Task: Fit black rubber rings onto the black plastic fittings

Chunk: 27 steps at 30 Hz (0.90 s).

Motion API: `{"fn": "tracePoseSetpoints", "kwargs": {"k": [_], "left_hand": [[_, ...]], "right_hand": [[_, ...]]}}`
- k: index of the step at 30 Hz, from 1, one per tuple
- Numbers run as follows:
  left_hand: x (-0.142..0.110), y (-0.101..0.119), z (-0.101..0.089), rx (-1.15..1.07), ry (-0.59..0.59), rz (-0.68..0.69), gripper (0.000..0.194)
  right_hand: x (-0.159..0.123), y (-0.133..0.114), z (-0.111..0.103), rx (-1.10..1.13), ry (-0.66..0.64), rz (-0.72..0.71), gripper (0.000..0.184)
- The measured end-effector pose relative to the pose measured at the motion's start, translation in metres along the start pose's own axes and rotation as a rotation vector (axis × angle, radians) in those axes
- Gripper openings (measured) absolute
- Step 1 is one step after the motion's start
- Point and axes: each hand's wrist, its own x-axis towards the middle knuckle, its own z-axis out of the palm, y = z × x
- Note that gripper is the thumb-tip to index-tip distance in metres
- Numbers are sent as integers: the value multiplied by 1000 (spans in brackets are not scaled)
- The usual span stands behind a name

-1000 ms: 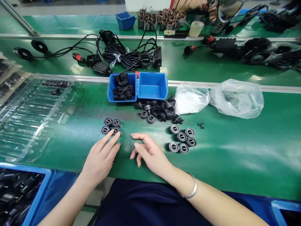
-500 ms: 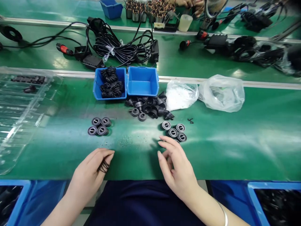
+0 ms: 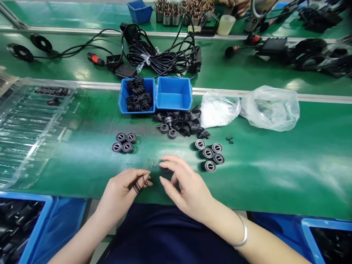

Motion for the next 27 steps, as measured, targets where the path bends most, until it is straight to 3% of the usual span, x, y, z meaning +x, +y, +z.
{"fn": "tracePoseSetpoints", "kwargs": {"k": [6, 10, 14, 21, 27], "left_hand": [[1, 7, 0, 54, 87, 77, 15], [1, 9, 1, -47, 81, 82, 15], [-2, 2, 3, -102, 137, 26, 24], [0, -10, 11, 152, 211, 396, 22], [-3, -14, 20, 277, 64, 651, 32]], "right_hand": [[16, -15, 3, 37, -120, 13, 16], [23, -12, 2, 137, -39, 13, 11], [30, -3, -8, 204, 6, 153, 16], [32, 12, -8, 242, 44, 285, 17], [33, 12, -6, 253, 50, 286, 17]]}}
